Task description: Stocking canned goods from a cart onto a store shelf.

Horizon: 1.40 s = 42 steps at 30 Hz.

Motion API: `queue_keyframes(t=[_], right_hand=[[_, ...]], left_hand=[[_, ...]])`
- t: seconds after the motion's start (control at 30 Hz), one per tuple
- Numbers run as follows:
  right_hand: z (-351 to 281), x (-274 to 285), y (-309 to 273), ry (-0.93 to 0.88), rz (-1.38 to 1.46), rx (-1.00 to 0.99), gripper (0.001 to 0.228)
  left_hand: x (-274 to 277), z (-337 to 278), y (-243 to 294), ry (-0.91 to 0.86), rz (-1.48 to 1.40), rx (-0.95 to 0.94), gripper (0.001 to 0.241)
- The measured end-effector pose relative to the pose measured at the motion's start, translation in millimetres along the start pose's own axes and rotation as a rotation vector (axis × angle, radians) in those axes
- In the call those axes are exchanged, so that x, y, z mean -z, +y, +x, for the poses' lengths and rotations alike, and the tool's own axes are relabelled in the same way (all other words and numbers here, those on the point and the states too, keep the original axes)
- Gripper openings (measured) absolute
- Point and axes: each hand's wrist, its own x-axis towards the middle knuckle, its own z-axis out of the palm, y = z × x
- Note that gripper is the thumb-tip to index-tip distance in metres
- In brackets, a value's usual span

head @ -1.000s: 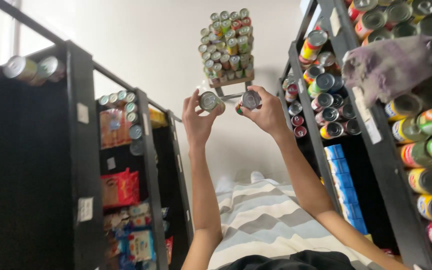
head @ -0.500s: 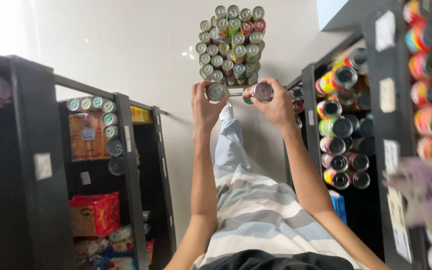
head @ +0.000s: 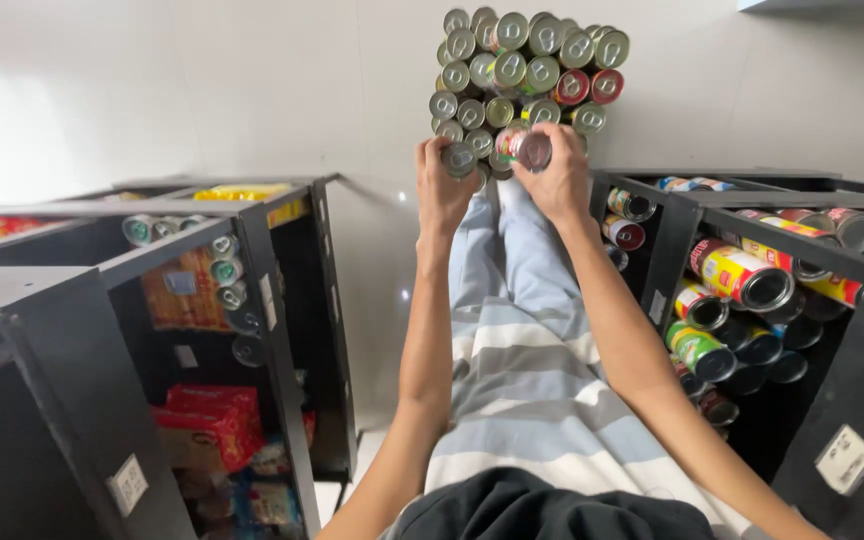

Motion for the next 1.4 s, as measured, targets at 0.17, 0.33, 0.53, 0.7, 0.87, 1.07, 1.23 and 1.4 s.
queue_keyframes(t=[0.17, 0.33, 0.53, 0.7, 0.87, 1.07, 1.23, 1.4], right_hand=[[41.4, -28.3, 25.9, -0.131, -0.083, 0.102, 0.053], [55.9, -52.5, 52.3, -0.230, -0.238, 0.170, 0.057], [42.4, -55.1, 50.8, -0.316, -0.295, 0.207, 0.060], [31.5, -49.8, 59.1, -0.359, -0.289, 0.232, 0.060], [28.7, -52.9, 68.1, -0.392, -0.322, 0.261, 0.060], [30.9, -64.8, 77.2, -0.338, -0.371, 0.291, 0.060], [39.4, -59.5, 55.7, -0.340, -0.445, 0.264, 0.067], [37.9, -55.3, 52.0, -0.303, -0.449, 0.232, 0.070]], left_hand=[[-18.8, 12.6, -8.4, 0.021, -0.009, 0.106, 0.053], [-25.1, 15.3, -15.6, 0.075, -0.028, 0.089, 0.051], [-20.1, 17.7, -24.3, 0.089, -0.017, 0.132, 0.050], [-27.1, 11.9, -28.9, 0.087, -0.024, 0.206, 0.047], [-35.8, 4.7, -34.8, 0.091, -0.002, 0.187, 0.046], [-52.6, -1.5, -44.6, 0.123, -0.012, 0.148, 0.044], [-61.4, 0.1, -45.8, 0.059, 0.019, 0.140, 0.064], [-72.0, 8.2, -50.6, -0.020, 0.049, 0.177, 0.069]])
